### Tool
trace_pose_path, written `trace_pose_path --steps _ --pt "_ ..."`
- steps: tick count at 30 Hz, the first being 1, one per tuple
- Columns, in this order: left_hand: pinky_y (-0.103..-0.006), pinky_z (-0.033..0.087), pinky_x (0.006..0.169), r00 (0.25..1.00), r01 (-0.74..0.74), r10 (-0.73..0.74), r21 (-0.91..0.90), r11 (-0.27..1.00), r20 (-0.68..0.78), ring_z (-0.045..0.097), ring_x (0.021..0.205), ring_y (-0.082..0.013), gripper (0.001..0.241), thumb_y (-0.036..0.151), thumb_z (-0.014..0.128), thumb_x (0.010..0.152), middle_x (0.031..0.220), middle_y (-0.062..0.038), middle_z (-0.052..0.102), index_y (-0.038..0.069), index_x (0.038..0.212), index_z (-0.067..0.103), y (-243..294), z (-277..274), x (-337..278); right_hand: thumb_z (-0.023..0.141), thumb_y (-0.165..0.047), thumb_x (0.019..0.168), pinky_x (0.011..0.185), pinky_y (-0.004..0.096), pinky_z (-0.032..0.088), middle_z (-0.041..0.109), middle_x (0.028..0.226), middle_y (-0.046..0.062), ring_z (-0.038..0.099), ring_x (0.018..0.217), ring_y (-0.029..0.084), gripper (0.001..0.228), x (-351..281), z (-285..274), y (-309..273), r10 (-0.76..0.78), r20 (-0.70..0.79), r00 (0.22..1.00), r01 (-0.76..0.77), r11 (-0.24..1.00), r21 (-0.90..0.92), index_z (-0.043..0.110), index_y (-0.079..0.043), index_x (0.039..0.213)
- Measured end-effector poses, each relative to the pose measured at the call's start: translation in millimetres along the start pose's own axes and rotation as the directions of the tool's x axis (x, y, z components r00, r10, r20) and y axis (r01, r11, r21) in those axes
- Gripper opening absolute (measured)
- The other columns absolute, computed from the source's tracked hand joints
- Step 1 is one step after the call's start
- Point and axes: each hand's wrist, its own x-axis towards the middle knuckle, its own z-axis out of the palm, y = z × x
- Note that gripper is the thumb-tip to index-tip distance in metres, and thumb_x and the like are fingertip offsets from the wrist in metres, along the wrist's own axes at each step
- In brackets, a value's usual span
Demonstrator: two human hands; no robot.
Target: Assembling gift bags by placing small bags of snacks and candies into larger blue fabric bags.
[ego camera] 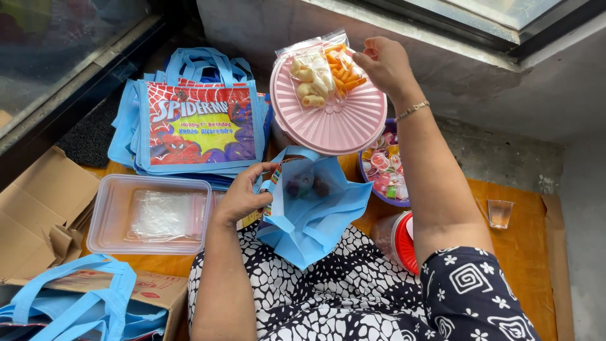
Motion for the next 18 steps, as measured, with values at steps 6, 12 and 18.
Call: trace_pose_path --steps 6,12,18 --pt "-0.026 0.048 0.069 1.0 0.017 -0.017 -0.027 0.999 0.013 0.057 0.086 -0.0156 0.062 0.004 0.055 0.055 0.107 -0.007 0.056 0.01 0.116 0.047 0 -4 4 0.075 -0.034 0.068 0.084 0.034 0.04 0.042 0.126 0.013 0.047 0.105 0.025 0.079 40 42 22 0.149 0.023 0.989 -0.148 0.989 -0.032 0.032 -0.002 0.125" --pt "-0.0249 0.049 0.064 0.999 0.014 -0.013 -0.028 1.0 0.033 0.058 0.084 -0.0155 0.06 0.002 0.052 0.057 0.106 -0.007 0.056 0.011 0.115 0.047 0 -6 1 0.064 -0.004 0.066 0.047 0.018 0.041 0.043 0.064 -0.002 0.051 0.059 0.006 0.028 6 20 -2 0.378 -0.076 0.923 -0.314 0.852 0.419 0.038 -0.016 0.067" --pt "-0.0254 0.05 0.061 0.998 0.061 -0.06 -0.025 0.998 0.031 0.059 0.083 -0.0161 0.06 0.002 0.052 0.058 0.107 -0.007 0.055 0.012 0.117 0.045 10 -4 -5 0.067 -0.002 0.067 0.065 0.03 0.052 0.055 0.099 0.008 0.058 0.089 0.019 0.047 -53 -14 20 0.185 -0.135 0.973 0.019 0.522 0.853 0.041 -0.013 0.105"
